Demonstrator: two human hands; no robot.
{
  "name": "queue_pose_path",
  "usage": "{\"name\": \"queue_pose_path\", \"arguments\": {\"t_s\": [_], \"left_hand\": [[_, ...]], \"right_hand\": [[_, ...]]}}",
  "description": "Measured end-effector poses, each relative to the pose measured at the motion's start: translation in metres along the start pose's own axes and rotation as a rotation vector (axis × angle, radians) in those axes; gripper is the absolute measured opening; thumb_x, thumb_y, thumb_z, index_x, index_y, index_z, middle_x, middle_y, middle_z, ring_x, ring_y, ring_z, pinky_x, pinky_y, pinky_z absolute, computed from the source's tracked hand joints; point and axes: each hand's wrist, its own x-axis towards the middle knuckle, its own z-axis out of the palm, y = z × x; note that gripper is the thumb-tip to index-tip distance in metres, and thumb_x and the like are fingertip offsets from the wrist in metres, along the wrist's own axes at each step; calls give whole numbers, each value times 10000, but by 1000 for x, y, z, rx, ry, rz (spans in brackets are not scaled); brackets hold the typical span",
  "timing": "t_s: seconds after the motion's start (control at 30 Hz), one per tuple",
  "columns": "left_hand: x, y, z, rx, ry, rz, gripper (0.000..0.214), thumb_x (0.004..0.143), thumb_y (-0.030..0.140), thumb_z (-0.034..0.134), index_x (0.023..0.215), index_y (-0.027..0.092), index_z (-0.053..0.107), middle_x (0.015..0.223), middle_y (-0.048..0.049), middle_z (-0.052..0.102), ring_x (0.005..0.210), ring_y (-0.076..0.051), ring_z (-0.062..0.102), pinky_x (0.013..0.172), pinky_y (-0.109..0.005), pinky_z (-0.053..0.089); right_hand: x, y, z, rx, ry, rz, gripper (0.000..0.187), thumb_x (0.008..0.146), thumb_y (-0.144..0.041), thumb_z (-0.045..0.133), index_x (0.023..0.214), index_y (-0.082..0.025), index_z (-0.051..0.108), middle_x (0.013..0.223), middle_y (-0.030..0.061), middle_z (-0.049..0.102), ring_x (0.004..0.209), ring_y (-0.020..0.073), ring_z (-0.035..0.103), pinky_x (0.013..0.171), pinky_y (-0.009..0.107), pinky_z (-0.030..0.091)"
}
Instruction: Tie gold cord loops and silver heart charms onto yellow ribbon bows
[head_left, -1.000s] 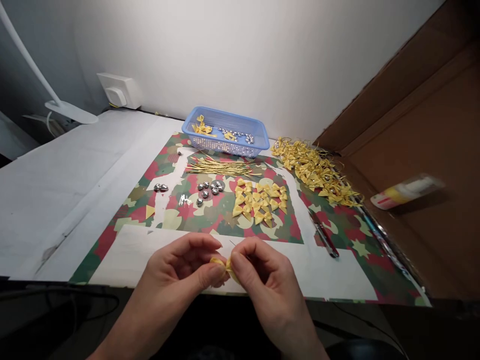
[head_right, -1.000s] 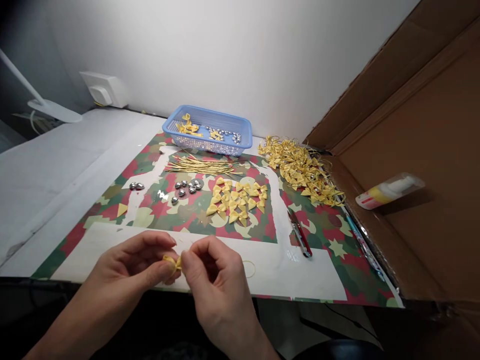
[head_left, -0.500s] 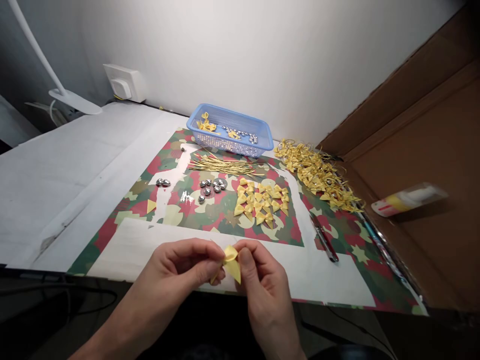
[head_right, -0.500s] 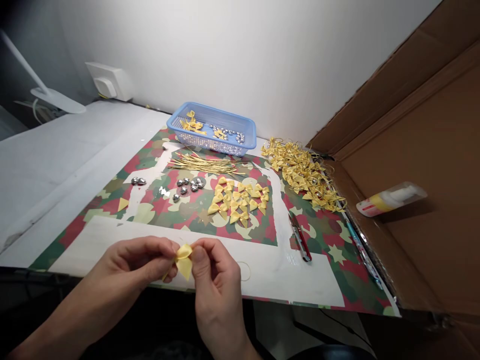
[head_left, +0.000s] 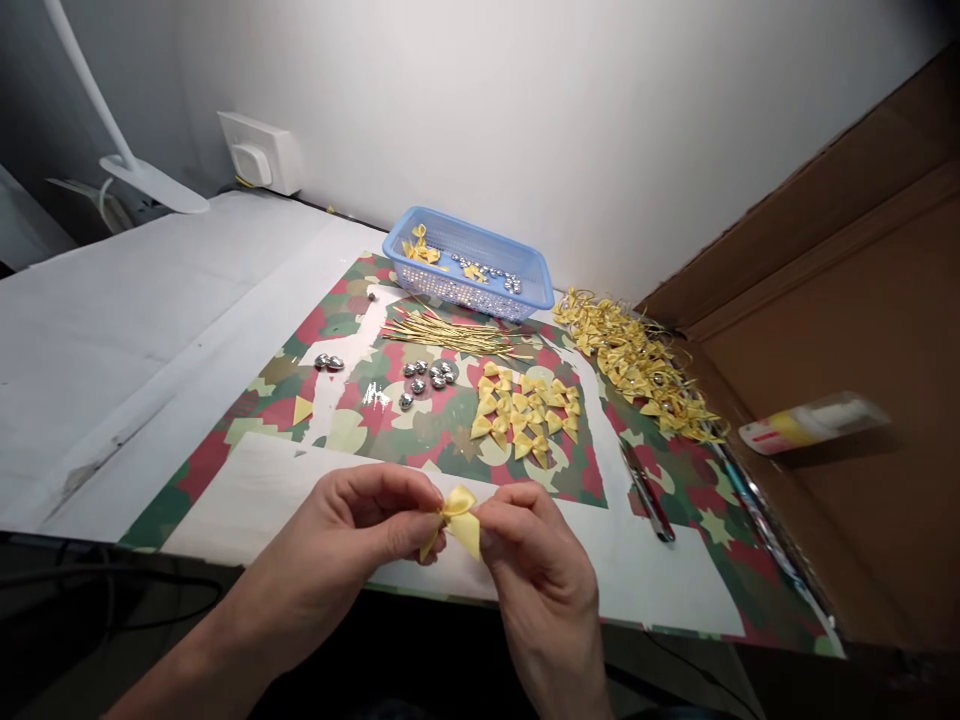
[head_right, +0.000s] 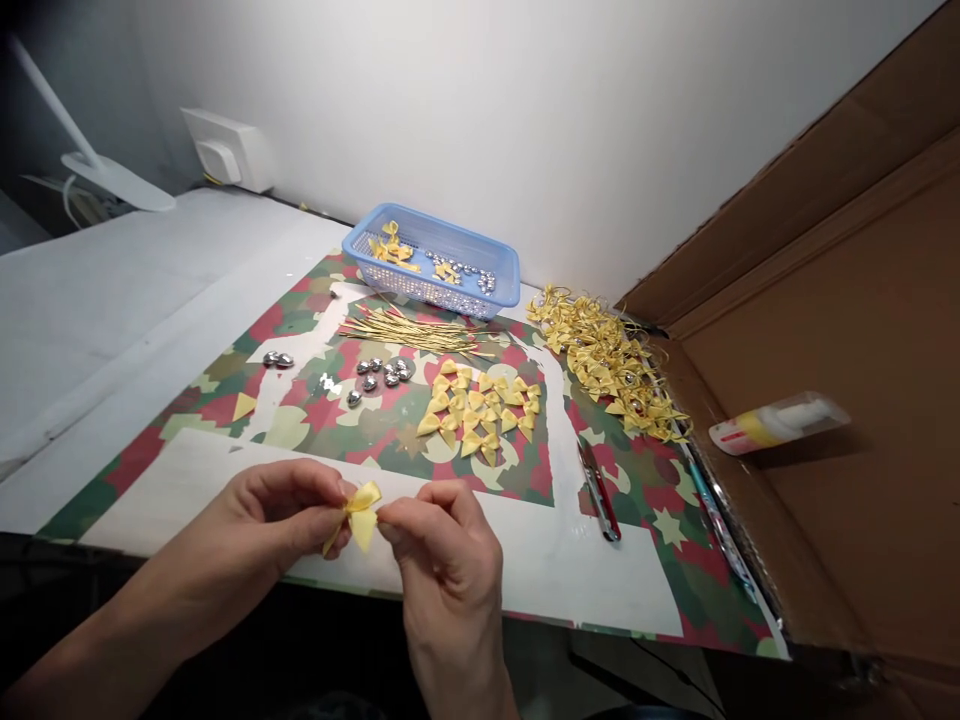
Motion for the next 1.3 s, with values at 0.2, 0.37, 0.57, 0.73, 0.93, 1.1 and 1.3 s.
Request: {"name": "queue_pose_path", "arguments": {"t_s": [0.2, 0.37, 0.57, 0.73, 0.93, 1.1, 1.3], "left_hand": [[2, -1, -3, 50, -45, -23, 58, 865, 274, 935, 895, 259, 887, 788, 34, 821, 745, -88, 700, 736, -129, 555], [2, -3, -5, 90, -26, -12, 54, 880, 291, 927, 901, 273, 880, 799, 46, 817, 760, -92, 705, 740, -134, 556], [1, -4, -3, 95, -4, 7, 75, 873, 311, 932, 888, 265, 875, 780, 38, 817, 752, -105, 715, 731, -148, 566], [2, -3, -1, 95, -22, 0, 63, 886, 312, 920, 870, 268, 877, 745, 40, 811, 718, -100, 718, 719, -146, 566], [0, -3, -2, 154, -37, 10, 62, 915, 334, 887, 896, 275, 888, 744, 39, 816, 732, -106, 716, 734, -154, 565], [-1, -3, -5, 198, -45, 2, 37, 922, 302, 869, 926, 282, 900, 756, 35, 824, 758, -125, 723, 760, -175, 575], [-2, -2, -1, 222, 0, 9, 55, 897, 319, 884, 901, 267, 902, 748, 17, 827, 739, -147, 739, 725, -200, 584]], "right_hand": [[0, 8, 4, -44, -42, -59, 344, 1016, -63, 576, 1080, -317, 799, 902, -9, 652, 771, 104, 625, 664, 175, 496], [0, 9, 4, -86, -38, -102, 349, 976, -31, 557, 1014, -290, 788, 864, -13, 623, 741, 109, 602, 627, 182, 475], [1, 7, 2, -92, -66, -101, 366, 969, -26, 551, 1019, -295, 794, 857, -12, 622, 742, 113, 593, 631, 188, 470], [2, 8, 2, -87, -69, -116, 419, 973, -27, 545, 1059, -335, 814, 857, -15, 617, 732, 113, 590, 623, 187, 468], [1, 9, 2, -64, -73, -78, 364, 996, -54, 582, 1052, -326, 818, 861, -11, 658, 726, 114, 623, 632, 188, 491], [0, 8, 2, -74, -84, -62, 310, 1008, -82, 583, 983, -287, 814, 868, 7, 689, 726, 127, 663, 626, 196, 515], [-1, 6, 6, -104, -37, -107, 263, 980, -49, 602, 884, -228, 768, 828, 14, 706, 682, 127, 675, 609, 189, 527]]}}
